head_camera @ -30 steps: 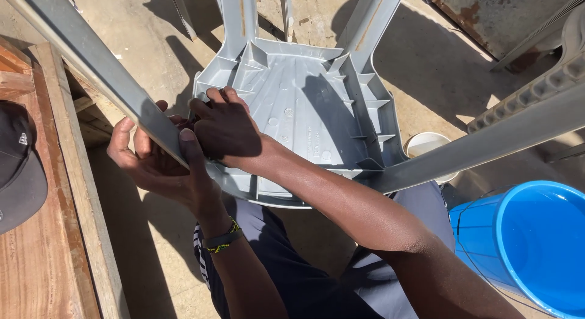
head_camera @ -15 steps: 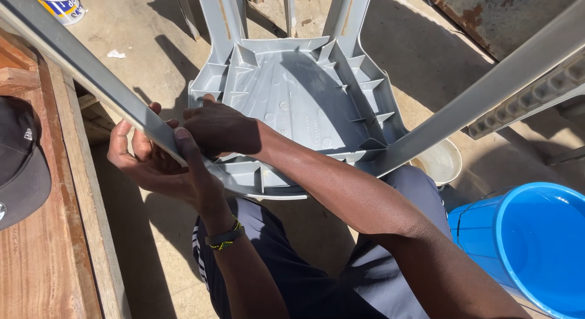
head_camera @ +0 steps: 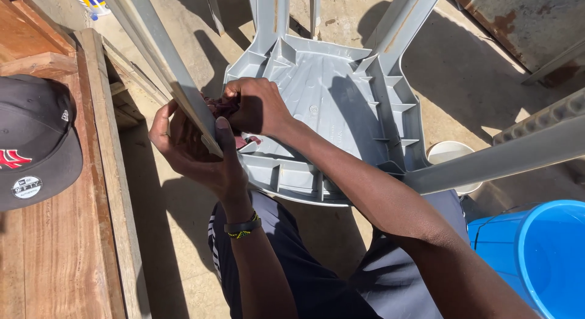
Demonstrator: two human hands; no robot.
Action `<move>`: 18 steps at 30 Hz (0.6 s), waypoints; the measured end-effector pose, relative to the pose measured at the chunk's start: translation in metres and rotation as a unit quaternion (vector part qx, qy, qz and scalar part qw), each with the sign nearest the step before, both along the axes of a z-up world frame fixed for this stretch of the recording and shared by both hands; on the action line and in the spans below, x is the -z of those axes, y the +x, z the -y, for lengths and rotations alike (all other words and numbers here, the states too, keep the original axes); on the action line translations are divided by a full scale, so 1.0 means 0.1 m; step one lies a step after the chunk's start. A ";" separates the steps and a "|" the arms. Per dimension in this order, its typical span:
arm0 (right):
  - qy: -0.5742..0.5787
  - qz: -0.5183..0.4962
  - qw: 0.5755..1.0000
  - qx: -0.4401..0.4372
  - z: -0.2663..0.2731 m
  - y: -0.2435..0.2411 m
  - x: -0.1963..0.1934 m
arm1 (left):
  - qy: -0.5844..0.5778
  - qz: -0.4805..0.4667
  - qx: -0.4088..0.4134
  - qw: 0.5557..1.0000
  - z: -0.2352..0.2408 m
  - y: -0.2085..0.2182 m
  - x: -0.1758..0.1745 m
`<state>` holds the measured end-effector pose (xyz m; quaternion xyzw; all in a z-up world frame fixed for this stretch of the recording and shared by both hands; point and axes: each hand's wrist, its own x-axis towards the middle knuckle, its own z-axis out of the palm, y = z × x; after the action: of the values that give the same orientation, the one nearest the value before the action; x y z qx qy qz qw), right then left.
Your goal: A person is cleaning the underside and legs of a plastic chair using a cloth, then stands up and moves the chair.
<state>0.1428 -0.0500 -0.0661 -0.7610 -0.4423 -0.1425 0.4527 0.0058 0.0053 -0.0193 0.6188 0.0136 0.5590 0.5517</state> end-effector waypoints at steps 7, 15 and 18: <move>-0.018 -0.090 0.945 0.314 0.34 1.03 0.01 | 0.018 -0.004 0.027 0.999 -0.02 -0.02 0.09; -0.209 0.140 0.905 0.343 0.07 1.44 0.35 | 0.026 -0.007 0.035 0.999 0.05 0.00 0.07; -0.235 0.136 0.918 0.289 -0.17 1.36 0.48 | -0.010 -0.026 0.024 0.999 -0.02 -0.10 0.04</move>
<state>0.2789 -0.0334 -0.1137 -0.9136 -0.2810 -0.2613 0.1348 -0.0045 0.0068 -0.0233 0.6275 0.0183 0.5294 0.5707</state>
